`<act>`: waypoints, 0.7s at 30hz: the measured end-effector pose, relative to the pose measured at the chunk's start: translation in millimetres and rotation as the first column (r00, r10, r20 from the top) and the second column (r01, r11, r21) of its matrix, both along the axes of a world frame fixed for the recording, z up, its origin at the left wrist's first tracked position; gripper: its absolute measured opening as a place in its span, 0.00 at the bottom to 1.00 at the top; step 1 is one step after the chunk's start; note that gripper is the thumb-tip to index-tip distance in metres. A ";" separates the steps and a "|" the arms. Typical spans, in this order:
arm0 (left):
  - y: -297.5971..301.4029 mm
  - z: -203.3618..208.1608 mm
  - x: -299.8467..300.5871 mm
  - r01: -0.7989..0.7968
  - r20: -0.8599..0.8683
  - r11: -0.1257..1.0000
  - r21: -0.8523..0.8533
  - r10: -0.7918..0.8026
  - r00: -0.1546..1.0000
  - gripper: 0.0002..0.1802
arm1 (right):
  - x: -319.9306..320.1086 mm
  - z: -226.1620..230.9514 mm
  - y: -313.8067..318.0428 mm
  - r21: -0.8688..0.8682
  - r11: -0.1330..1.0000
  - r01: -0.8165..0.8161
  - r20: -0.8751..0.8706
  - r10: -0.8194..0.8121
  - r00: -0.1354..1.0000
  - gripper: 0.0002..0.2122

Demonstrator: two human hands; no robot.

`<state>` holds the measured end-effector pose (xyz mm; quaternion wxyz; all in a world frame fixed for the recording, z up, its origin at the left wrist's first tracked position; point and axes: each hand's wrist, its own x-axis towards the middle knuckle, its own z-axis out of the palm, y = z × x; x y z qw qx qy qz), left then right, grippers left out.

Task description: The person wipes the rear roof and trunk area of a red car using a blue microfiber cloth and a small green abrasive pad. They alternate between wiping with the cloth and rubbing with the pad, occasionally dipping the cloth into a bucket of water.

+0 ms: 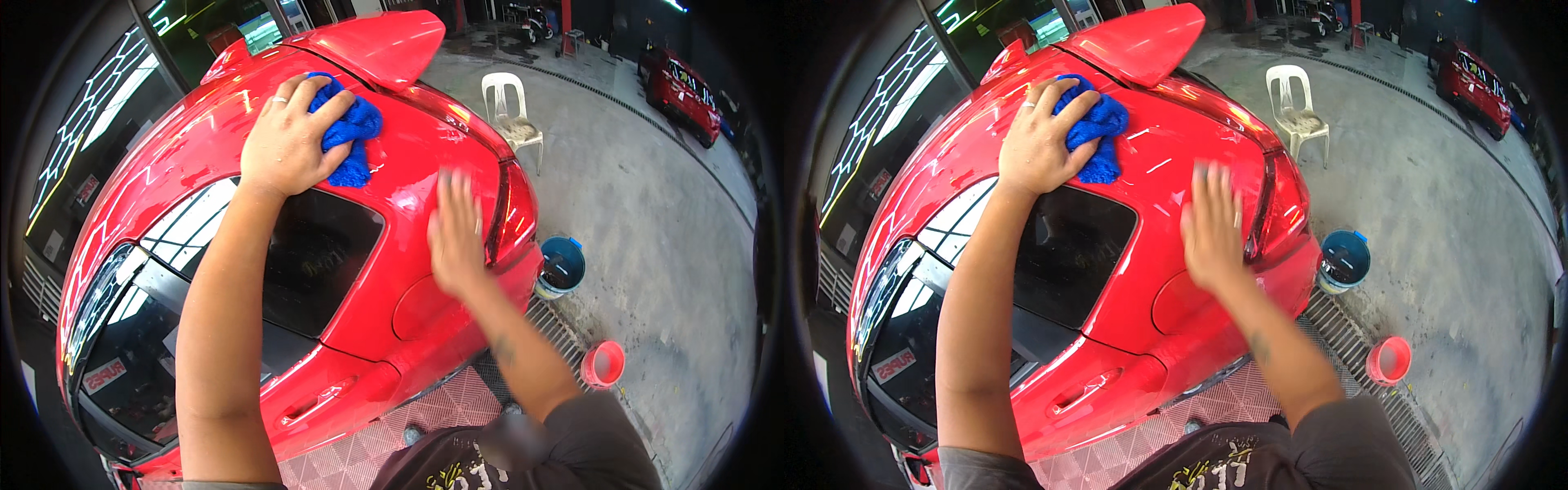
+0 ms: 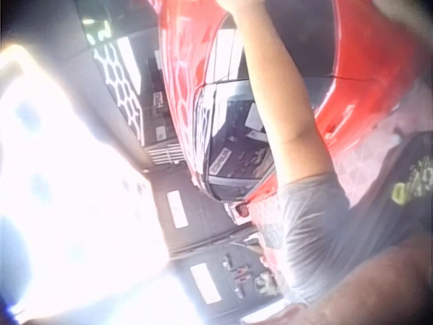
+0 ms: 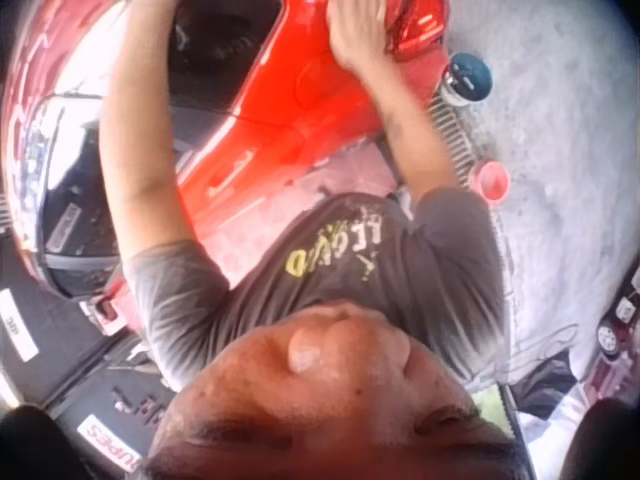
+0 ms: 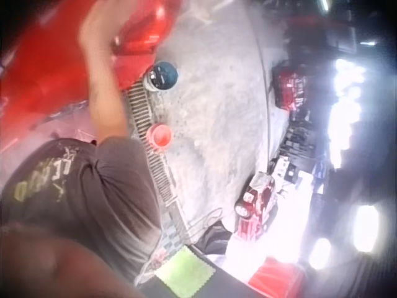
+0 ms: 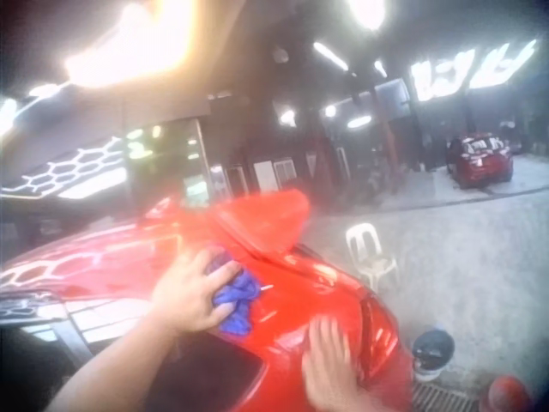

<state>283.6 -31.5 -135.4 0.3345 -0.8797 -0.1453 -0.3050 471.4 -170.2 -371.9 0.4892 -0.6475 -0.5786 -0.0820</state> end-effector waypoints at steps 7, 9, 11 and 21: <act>0.3 -0.5 0.3 -0.012 0.035 1.000 0.020 0.011 0.999 0.34 | -4.8 20.3 12.8 -0.019 0.999 0.032 0.074 -0.031 0.997 0.32; 1.6 2.3 8.6 0.026 0.032 1.000 0.010 -0.026 0.999 0.34 | 43.8 58.6 62.8 -0.070 0.991 0.116 0.041 -0.114 0.993 0.30; 1.5 0.3 9.0 0.042 0.028 0.999 -0.010 -0.042 0.999 0.33 | 28.5 44.3 52.9 -0.016 0.996 0.087 0.011 -0.087 0.996 0.31; 5.1 -1.6 2.8 0.010 0.036 1.000 0.017 -0.011 0.999 0.35 | 13.5 64.6 53.4 -0.046 0.998 0.046 0.112 -0.041 0.993 0.30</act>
